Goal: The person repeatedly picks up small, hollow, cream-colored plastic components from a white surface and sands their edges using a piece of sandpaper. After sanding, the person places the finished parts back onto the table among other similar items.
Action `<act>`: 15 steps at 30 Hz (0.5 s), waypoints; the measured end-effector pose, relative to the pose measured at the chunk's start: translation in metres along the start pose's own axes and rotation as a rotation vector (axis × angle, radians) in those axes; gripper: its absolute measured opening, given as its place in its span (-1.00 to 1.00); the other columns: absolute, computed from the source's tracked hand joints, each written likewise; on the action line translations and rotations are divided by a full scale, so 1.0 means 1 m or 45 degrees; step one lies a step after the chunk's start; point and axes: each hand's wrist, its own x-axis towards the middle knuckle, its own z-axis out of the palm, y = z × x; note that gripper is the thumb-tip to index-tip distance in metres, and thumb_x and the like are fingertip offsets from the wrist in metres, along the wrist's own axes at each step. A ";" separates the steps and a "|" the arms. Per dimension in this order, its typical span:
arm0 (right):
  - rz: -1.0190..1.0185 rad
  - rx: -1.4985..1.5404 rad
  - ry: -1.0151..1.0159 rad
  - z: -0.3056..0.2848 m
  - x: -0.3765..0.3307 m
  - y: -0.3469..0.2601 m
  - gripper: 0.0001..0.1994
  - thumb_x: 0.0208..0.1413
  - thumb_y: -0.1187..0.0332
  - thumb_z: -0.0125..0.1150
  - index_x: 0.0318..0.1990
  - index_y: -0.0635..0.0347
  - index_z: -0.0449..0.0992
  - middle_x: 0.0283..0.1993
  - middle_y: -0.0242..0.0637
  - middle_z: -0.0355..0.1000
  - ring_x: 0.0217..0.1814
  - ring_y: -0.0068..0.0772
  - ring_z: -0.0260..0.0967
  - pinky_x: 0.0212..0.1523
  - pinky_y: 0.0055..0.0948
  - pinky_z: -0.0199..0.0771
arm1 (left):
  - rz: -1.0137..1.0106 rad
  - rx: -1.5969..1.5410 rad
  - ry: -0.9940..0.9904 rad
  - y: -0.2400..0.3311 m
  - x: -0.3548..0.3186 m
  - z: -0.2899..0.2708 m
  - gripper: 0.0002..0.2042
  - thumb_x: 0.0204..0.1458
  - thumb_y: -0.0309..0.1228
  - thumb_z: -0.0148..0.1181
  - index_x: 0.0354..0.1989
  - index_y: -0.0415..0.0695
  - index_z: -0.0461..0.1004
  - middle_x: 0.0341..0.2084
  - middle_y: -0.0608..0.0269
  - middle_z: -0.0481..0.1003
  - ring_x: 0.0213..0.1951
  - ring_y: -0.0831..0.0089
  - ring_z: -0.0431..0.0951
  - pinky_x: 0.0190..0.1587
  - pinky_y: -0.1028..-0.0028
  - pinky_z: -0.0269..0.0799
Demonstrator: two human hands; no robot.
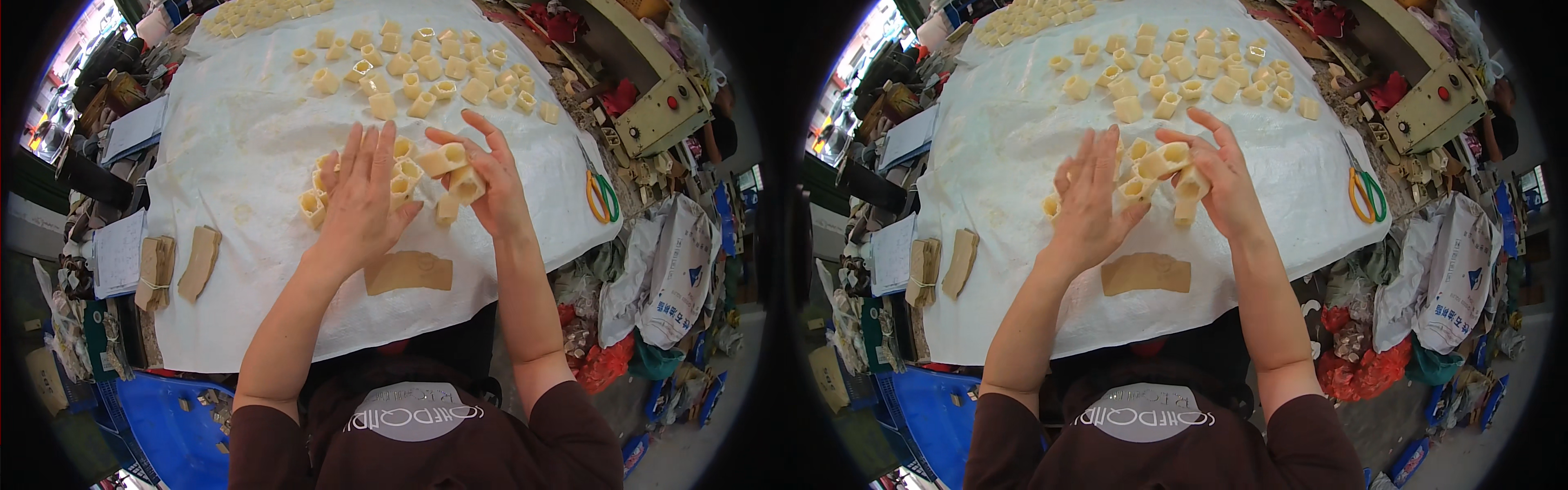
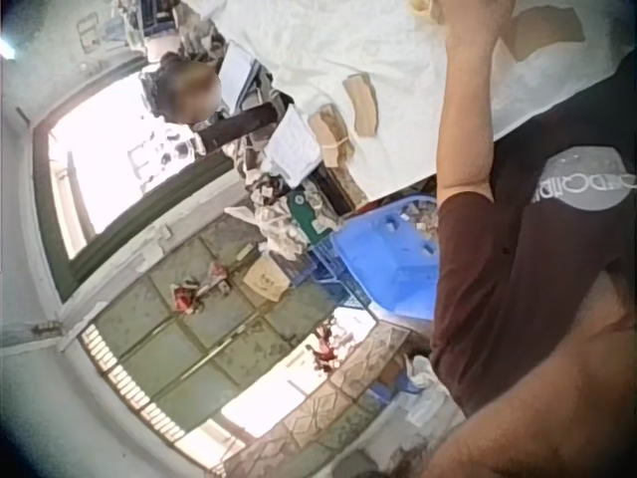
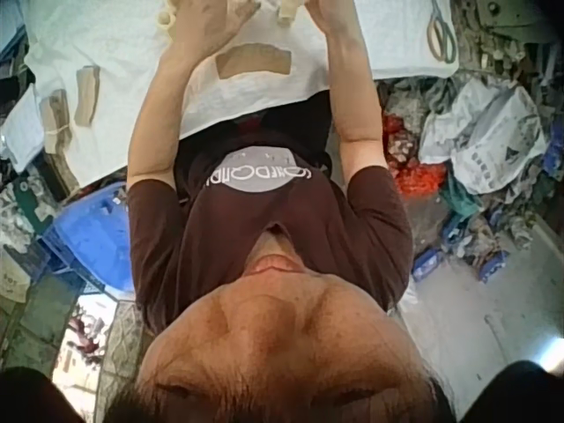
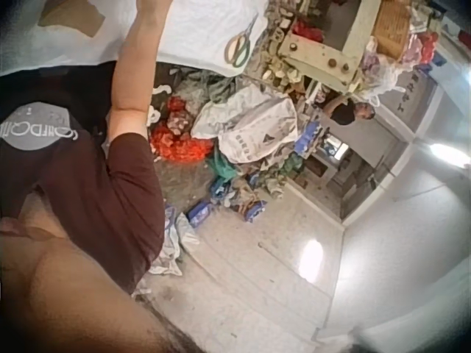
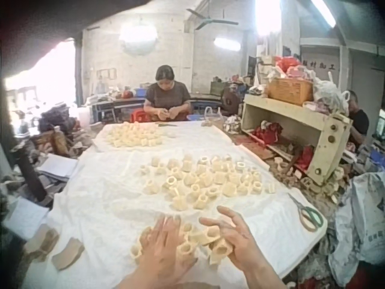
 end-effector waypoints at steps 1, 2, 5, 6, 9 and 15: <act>0.017 -0.064 -0.035 0.007 -0.004 -0.001 -0.53 0.08 0.44 -0.15 0.19 0.23 0.06 0.04 0.00 0.32 -0.12 -0.40 0.38 -0.16 -0.50 0.37 | 0.083 -0.028 0.085 0.008 -0.001 -0.007 -0.30 -0.21 -0.45 0.27 0.20 -0.09 0.13 0.11 -0.07 0.18 0.20 0.05 0.11 0.14 0.11 0.02; 0.035 -0.129 -0.070 0.011 -0.008 -0.001 -0.51 0.08 0.44 -0.14 0.21 0.23 0.04 0.04 -0.03 0.33 -0.11 -0.43 0.37 -0.15 -0.52 0.35 | 0.166 -0.057 0.170 0.013 -0.004 -0.010 -0.31 -0.23 -0.49 0.27 0.18 -0.07 0.17 0.09 -0.06 0.21 0.17 0.06 0.16 0.11 0.09 0.09; -0.001 -0.325 -0.223 0.022 -0.020 0.003 -0.50 0.09 0.47 -0.12 0.22 0.22 0.02 0.08 -0.03 0.30 -0.06 -0.45 0.35 -0.08 -0.54 0.33 | 0.387 -0.490 -0.004 0.009 -0.015 -0.007 -0.44 -0.25 -0.66 0.22 0.05 -0.13 0.32 0.00 0.02 0.31 0.06 0.15 0.32 0.01 0.29 0.29; -0.026 -0.352 -0.267 0.026 -0.023 0.003 -0.50 0.10 0.47 -0.11 0.23 0.22 0.02 0.08 -0.03 0.29 -0.04 -0.44 0.35 -0.07 -0.54 0.33 | 0.305 -0.519 0.039 0.008 -0.020 -0.011 -0.50 -0.23 -0.69 0.19 0.00 -0.15 0.35 -0.04 0.06 0.35 0.01 0.21 0.36 -0.01 0.35 0.32; 0.011 -0.346 -0.257 0.022 -0.031 -0.003 -0.53 0.14 0.42 -0.11 0.21 0.25 0.03 0.09 0.00 0.29 0.08 -0.31 0.31 -0.01 -0.46 0.35 | -0.149 -0.763 0.220 -0.002 -0.037 -0.026 -0.61 -0.17 -0.76 0.10 -0.10 -0.20 0.40 -0.13 0.14 0.43 -0.09 0.36 0.45 -0.05 0.49 0.36; -0.050 -0.383 0.201 -0.003 -0.011 0.011 -0.70 0.22 0.43 -0.19 0.08 0.27 0.18 -0.06 -0.11 0.38 -0.08 -0.43 0.32 -0.05 -0.49 0.32 | -0.364 -0.611 0.115 -0.014 -0.071 -0.040 -0.73 -0.06 -0.61 0.10 -0.15 -0.25 0.29 -0.04 0.07 0.40 -0.06 0.39 0.41 -0.01 0.49 0.29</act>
